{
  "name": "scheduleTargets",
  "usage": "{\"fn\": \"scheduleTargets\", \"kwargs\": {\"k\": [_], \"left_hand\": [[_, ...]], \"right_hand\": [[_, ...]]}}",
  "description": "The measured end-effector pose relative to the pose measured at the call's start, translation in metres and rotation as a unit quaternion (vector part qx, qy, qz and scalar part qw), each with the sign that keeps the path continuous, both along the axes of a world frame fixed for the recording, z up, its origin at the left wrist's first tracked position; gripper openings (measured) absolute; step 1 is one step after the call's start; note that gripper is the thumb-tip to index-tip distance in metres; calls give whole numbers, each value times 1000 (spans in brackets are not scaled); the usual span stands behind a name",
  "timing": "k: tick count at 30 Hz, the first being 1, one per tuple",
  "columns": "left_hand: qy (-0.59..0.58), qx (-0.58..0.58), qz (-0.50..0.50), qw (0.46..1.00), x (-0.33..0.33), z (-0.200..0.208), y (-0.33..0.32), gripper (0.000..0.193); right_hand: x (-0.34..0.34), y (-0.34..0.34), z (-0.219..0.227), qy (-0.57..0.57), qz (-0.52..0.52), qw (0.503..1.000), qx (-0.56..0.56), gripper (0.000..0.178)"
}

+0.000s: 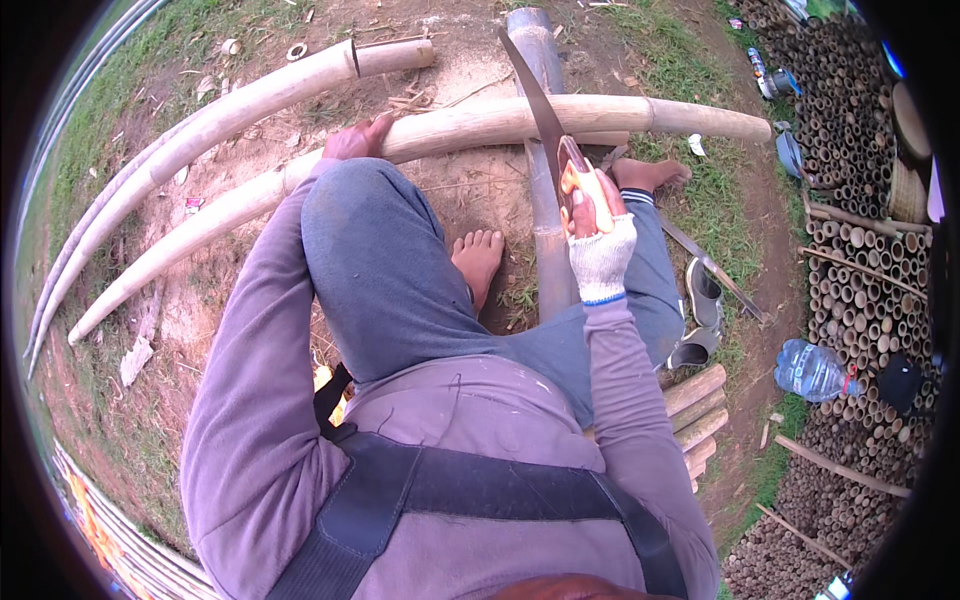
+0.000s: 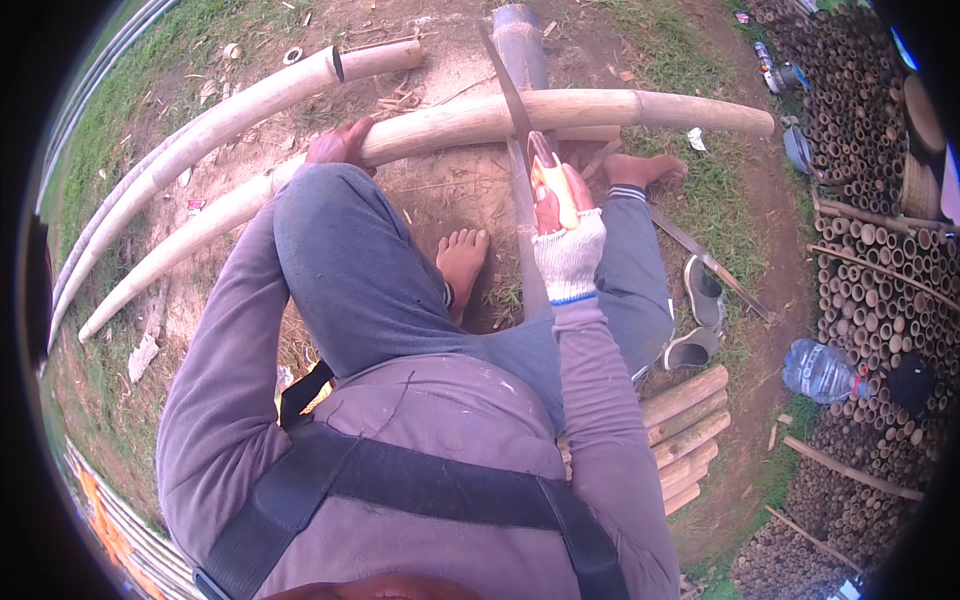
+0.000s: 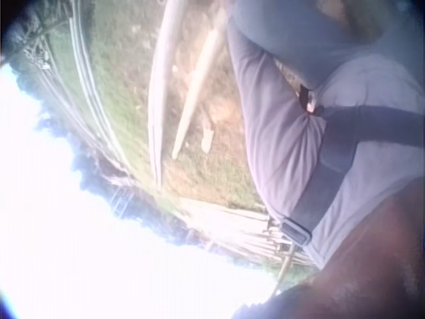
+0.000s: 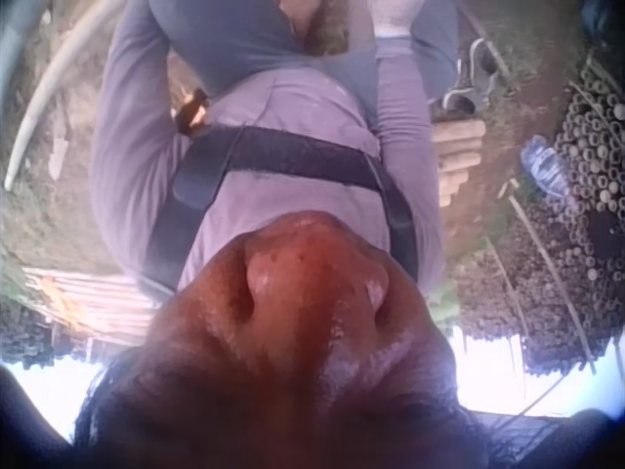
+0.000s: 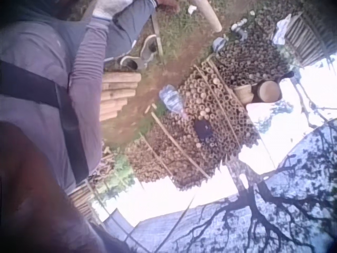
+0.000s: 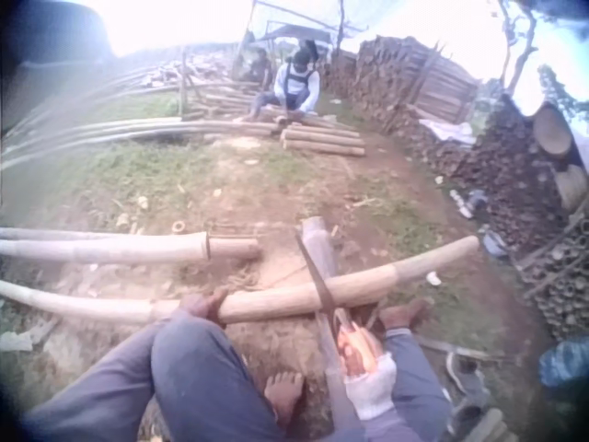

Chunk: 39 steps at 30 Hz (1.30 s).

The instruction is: The person sits on the ground and uses a hand saw to cut long bamboo poles into shorter sections. They position each pole on a support log, saw through it, and then move the cut pieces aside.

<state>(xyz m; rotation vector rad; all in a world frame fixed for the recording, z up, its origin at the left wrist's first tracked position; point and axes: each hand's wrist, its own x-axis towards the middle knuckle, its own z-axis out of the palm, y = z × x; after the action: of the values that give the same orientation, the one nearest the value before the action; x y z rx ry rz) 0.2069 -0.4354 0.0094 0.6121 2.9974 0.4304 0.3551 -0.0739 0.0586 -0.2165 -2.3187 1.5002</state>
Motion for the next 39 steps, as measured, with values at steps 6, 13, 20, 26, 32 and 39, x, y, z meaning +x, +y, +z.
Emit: {"fn": "scheduleTargets", "kwargs": {"k": [6,13,20,26,32,39], "left_hand": [[-67,-47,16,997,-15,-15,7,78],[-46,-30,-10,998,-23,-24,10,79],[-65,-32,6,997,-22,-35,-10,80],[-104,-57,11,993,-18,-31,3,80],[-77,-40,10,996,-23,-32,-7,79],[-81,-27,7,996,-23,-17,7,77]], "right_hand": [[149,12,16,-42,-14,994,-97,53],[-15,-3,2,11,-23,1000,8,41],[124,-7,23,-38,-25,997,-65,53],[59,-3,-1,-42,-30,994,-95,46],[-19,-1,7,-31,-3,993,-112,28],[-11,-8,0,-1,59,996,-67,40]]}}
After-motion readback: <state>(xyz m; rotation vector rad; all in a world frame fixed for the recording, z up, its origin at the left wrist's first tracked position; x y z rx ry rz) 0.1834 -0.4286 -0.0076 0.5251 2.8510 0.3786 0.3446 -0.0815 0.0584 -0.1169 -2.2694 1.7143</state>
